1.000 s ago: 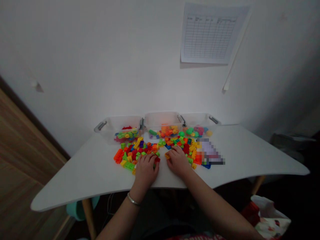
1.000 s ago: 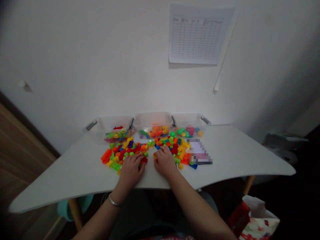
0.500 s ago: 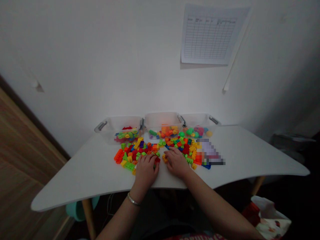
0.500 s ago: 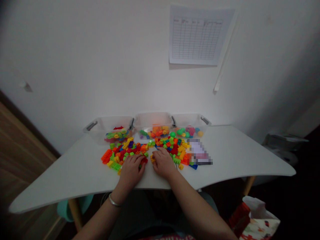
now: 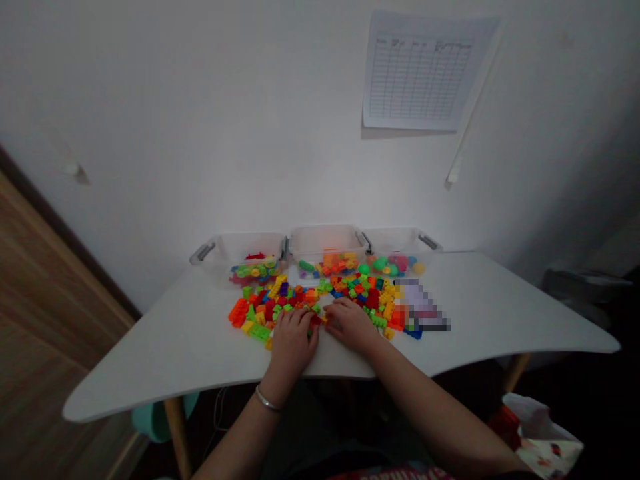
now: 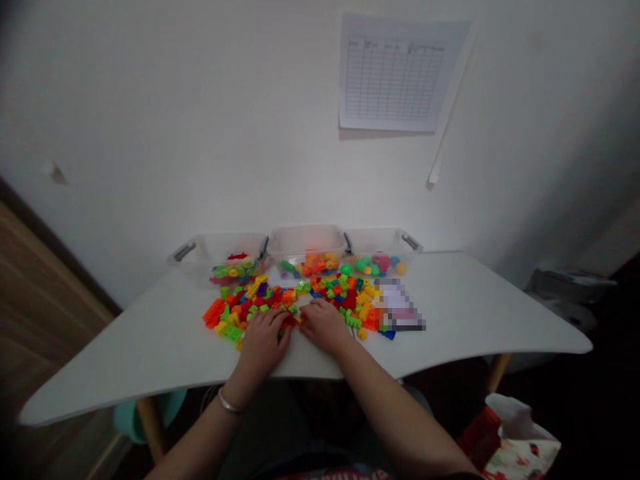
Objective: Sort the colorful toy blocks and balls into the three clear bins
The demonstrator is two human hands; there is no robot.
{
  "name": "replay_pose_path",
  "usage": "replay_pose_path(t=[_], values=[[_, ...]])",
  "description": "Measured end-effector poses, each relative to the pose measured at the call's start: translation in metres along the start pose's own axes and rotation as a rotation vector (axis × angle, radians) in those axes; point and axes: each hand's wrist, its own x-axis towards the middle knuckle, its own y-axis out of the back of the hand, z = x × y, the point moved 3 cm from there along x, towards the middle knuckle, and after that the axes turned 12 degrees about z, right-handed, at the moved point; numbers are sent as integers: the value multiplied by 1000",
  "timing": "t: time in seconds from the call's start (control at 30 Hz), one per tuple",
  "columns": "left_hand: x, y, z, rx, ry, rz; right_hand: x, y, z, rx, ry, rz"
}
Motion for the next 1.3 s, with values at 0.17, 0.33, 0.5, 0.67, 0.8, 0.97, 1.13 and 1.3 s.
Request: replay_pose_path(t=[0.17,0.33,0.5,0.67,0.8,0.97,1.13,1.3], values=[[-1,0,-1,9,-7,-4,-2,2,2,-87,22,2],[0,1,0,7,-5,-16,-5,3,7,-152,61,-20],[0,2,1,2,-1,-9,-5,8,12,-152,36,-77],[-1,2,0,6,4,-14,8,17,24,-5,-78,19],[-2,0,-1,1,11,-23,41,46,47,110,-246,352],[-3,-3,-2,1,9,-15,95,76,72,50,-298,486],[-3,-3,-3,-6,10,-23,121,69,87,-74,-312,413],[-2,-2,-2,-15,16,-27,125,52,92,-110,-327,274]])
